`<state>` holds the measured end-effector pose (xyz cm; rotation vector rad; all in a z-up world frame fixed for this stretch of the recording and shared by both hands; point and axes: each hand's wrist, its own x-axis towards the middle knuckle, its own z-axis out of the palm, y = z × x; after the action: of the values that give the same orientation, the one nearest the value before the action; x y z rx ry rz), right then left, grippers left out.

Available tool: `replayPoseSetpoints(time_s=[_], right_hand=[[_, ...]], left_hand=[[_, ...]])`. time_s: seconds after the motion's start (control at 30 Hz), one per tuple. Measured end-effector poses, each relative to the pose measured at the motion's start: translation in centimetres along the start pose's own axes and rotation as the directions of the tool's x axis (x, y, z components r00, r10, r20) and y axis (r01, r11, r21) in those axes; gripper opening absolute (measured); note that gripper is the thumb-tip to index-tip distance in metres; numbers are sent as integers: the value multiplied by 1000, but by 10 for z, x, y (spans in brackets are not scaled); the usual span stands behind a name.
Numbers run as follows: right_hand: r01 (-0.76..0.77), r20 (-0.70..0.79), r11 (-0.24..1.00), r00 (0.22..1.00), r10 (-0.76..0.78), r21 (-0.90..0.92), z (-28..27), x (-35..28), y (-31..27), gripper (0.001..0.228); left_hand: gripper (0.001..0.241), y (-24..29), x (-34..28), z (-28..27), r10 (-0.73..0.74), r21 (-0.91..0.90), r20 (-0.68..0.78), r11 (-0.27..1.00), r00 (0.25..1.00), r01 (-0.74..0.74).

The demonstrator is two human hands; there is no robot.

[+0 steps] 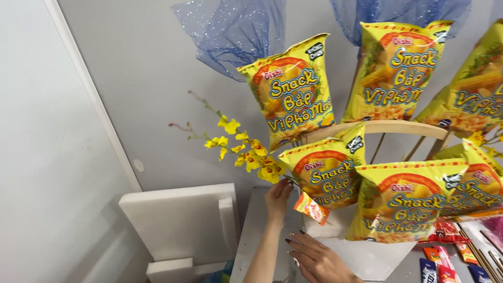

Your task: Assembling a decorative gift arrangement by taping artificial flowers to wooden sticks and inserting them into a foam base alongside snack bags.

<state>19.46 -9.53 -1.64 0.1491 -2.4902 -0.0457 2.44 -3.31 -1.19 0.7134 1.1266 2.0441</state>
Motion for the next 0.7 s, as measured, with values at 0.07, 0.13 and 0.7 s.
replayPoseSetpoints(time_s=[0.07, 0.13, 0.7], right_hand=[[14, 23, 999, 1000, -13, -50, 5, 7, 7, 22], [29, 51, 995, 998, -24, -100, 12, 11, 13, 23], [18, 44, 929, 999, -2, -370, 40, 29, 51, 18]], left_hand=[[23, -11, 12, -1, 43, -40, -19, 998, 999, -44], [18, -21, 22, -2, 82, -82, -41, 993, 996, -85], [17, 12, 28, -4, 244, -29, 51, 970, 968, -243]])
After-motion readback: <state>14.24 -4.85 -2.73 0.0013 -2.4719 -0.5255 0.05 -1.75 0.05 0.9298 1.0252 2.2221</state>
